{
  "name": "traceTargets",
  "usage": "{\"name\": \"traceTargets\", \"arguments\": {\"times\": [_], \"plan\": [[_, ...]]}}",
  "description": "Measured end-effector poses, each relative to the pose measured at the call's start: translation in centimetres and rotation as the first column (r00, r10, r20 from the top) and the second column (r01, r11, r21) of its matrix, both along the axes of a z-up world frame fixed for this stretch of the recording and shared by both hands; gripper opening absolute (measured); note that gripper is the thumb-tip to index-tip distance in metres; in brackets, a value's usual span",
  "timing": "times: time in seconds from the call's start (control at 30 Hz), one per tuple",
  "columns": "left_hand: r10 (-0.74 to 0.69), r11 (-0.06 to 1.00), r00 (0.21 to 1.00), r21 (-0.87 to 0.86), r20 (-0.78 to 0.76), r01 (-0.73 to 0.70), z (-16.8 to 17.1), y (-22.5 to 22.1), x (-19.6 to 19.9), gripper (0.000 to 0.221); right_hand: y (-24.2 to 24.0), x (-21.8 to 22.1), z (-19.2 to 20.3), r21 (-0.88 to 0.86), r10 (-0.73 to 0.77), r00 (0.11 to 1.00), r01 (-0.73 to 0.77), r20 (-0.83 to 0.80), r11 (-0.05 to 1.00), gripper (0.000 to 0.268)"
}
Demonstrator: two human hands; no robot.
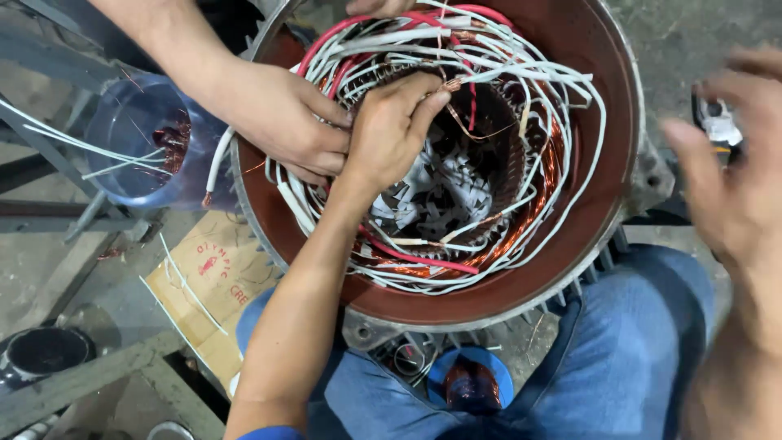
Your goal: Connecting and organizing wires inside an electric motor stator using pliers
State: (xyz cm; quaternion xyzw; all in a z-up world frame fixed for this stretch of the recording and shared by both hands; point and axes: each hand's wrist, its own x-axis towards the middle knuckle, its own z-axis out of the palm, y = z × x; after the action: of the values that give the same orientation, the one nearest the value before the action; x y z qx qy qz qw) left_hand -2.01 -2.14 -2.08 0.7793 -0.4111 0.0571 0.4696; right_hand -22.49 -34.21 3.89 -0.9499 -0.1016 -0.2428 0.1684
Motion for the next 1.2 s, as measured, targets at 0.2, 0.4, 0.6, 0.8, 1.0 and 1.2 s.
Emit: {"name": "traceTargets", "arguments": {"times": [0.2,0.4,0.6,0.8,1.0,1.2], "plan": [[-0.053,0.996,0.998,0.077,0.039,0.05,1.5,-0.4,-0.7,0.029,-3.1,-6.9,-5.9,0.022,-0.264,0.947,0.272,-0.182,0.962,0.053],[0.011,0.972,1.0,0.236,0.012,-0.013,0.8,-0.7,-0.5,0.027,-9.2,-7.1,-10.9,0.176,-0.504,0.81,0.567,-0.3,0.805,0.039],[-0.001,0.974,1.0,0.227,0.0,0.001,1.1,-0.6,-0.5,0.028,6.4,-4.2,-2.8,0.811,-0.325,0.899,0.414,-0.293,0.414,0.016],[-0.023,0.99,1.0,0.138,-0.005,0.024,1.4,-0.4,-0.6,0.02,13.3,3.7,-2.7,0.349,-0.105,0.914,0.253,-0.391,0.902,0.019],[-0.041,0.99,0.999,0.137,-0.016,0.043,1.6,-0.2,-0.6,0.019,11.6,5.2,-4.1,0.277,-0.138,0.953,0.214,-0.269,0.937,0.045],[-0.074,0.987,0.997,0.145,0.0,0.074,1.8,-0.2,-0.6,0.024,1.7,-3.0,2.6,0.042,-0.42,0.838,0.461,-0.348,0.886,0.022]]}}
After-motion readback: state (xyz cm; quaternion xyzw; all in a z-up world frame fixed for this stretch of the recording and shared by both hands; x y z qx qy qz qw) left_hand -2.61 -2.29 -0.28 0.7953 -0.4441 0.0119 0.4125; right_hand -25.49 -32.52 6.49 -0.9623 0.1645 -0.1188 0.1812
